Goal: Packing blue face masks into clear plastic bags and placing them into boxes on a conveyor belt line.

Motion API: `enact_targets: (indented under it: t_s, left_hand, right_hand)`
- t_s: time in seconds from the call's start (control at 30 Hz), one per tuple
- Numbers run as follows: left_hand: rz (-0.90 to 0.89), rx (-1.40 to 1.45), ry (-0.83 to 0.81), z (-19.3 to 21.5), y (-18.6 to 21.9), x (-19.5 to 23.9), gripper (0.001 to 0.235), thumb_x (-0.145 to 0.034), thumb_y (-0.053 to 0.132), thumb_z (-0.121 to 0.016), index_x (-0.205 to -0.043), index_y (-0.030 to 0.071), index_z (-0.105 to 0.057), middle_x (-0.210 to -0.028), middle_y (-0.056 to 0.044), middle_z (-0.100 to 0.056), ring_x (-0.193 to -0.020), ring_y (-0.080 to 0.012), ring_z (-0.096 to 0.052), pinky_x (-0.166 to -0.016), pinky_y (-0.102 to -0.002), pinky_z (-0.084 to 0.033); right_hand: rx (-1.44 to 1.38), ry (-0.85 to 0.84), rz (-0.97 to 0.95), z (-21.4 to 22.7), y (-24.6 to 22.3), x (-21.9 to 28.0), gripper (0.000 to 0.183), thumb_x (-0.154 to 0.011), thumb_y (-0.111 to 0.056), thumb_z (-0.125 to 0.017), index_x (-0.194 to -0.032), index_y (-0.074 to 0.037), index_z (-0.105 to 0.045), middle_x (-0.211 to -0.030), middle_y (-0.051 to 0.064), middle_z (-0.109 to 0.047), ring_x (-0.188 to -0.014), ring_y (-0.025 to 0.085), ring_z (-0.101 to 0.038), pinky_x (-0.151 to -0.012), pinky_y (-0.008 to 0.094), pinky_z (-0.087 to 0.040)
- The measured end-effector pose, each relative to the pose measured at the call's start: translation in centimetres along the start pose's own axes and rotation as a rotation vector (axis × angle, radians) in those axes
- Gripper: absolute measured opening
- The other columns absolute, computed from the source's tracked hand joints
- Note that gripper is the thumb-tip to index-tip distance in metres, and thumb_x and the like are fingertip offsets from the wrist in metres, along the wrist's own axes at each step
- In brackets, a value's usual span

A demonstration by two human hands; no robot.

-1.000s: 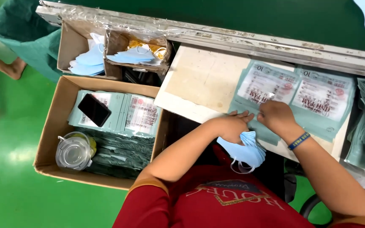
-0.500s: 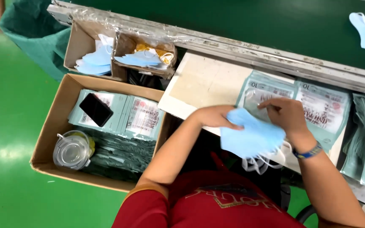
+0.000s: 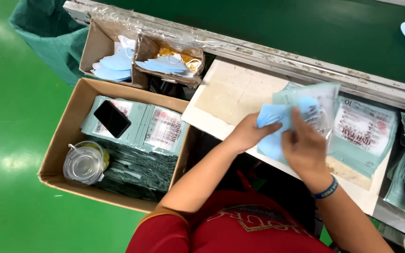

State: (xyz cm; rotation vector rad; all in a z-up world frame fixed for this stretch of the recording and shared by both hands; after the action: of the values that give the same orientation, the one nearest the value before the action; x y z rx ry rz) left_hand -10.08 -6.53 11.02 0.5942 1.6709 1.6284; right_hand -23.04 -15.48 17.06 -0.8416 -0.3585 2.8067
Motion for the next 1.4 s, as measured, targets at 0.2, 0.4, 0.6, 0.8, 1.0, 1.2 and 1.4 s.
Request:
enact_targets:
  t_s: [0.2,0.4,0.6,0.8,1.0,1.2,1.4]
  left_hand:
    - [0.329,0.545,-0.031,-2.9,-4.6,0.8,0.029,-0.103,0.009,-0.063,-0.125,-0.010,-0.065,-0.116,-0.016,-0.070,-0.100,-0.0222,-0.066,-0.086,-0.037,-0.056]
    - [0.648,1.168,-0.259,-5.9,-7.2,4.0,0.040,-0.097,0.008,-0.064,-0.135,0.001,-0.054,-0.128,-0.015,-0.052,-0.106,-0.0239,-0.063,-0.091,-0.040,-0.057]
    - [-0.050,-0.270,-0.659,-6.0,4.7,6.3,0.021,-0.096,0.015,-0.066,-0.111,0.000,-0.068,-0.097,-0.015,-0.071,-0.087,-0.0272,-0.068,-0.077,-0.038,-0.056]
    - [-0.445,-0.618,-0.068,-2.4,13.0,6.5,0.019,-0.108,0.018,-0.064,-0.122,0.006,-0.067,-0.104,-0.011,-0.067,-0.095,-0.0278,-0.067,-0.082,-0.037,-0.056]
    - [-0.560,-0.684,0.093,-0.7,15.9,4.8,0.044,-0.090,0.024,-0.072,-0.126,0.001,-0.065,-0.115,-0.014,-0.063,-0.111,-0.0337,-0.058,-0.096,-0.047,-0.043]
    - [-0.403,-0.668,-0.125,-1.1,12.3,4.9,0.013,-0.097,0.026,-0.072,-0.098,0.014,-0.069,-0.095,-0.001,-0.066,-0.101,-0.0231,-0.058,-0.093,-0.041,-0.038]
    - [-0.072,-0.598,-0.439,1.8,9.0,1.8,0.021,-0.103,0.025,-0.063,-0.103,0.004,-0.068,-0.089,-0.017,-0.069,-0.087,-0.0374,-0.067,-0.078,-0.044,-0.053]
  right_hand:
    - [-0.203,0.062,0.099,0.0,-1.7,1.5,0.063,-0.086,-0.004,-0.067,-0.146,0.011,-0.052,-0.081,0.019,-0.063,-0.067,0.033,-0.064,-0.064,0.043,-0.054]
    - [-0.497,-0.306,0.014,0.8,1.0,4.2,0.012,-0.088,-0.008,-0.076,-0.091,-0.006,-0.065,-0.075,0.011,-0.063,-0.067,0.024,-0.066,-0.066,0.036,-0.054]
    - [-0.799,-0.535,-0.198,4.9,3.9,1.6,0.051,-0.073,-0.017,-0.084,-0.120,-0.002,-0.071,-0.111,0.010,-0.075,-0.092,0.019,-0.072,-0.076,0.034,-0.058]
    - [-0.913,-0.350,-0.373,4.5,6.7,3.1,0.031,-0.086,-0.015,-0.078,-0.112,0.003,-0.075,-0.102,0.012,-0.079,-0.092,0.015,-0.071,-0.080,0.031,-0.056]
    - [-0.835,-0.261,-0.420,3.3,6.8,4.2,0.022,-0.092,-0.011,-0.072,-0.110,0.001,-0.074,-0.092,0.008,-0.078,-0.082,0.012,-0.066,-0.069,0.026,-0.054]
    - [-0.651,-0.184,-0.245,5.5,5.2,3.1,0.013,-0.088,-0.008,-0.076,-0.091,0.004,-0.074,-0.073,0.013,-0.064,-0.059,0.016,-0.053,-0.053,0.029,-0.040]
    - [-0.519,-0.070,-0.318,6.5,6.5,1.4,0.016,-0.083,-0.010,-0.078,-0.088,0.004,-0.071,-0.080,0.010,-0.070,-0.055,0.015,-0.062,-0.049,0.027,-0.043]
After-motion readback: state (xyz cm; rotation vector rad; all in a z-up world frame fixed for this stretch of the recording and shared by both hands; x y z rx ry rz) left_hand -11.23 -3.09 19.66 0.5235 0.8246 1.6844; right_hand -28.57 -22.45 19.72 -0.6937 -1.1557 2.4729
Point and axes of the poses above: each hand's wrist, its own x-axis away from the middle knuckle, its own z-axis out of the back of the hand, y = z × x, the point moved 3 cm from there along -x, towards the middle knuckle
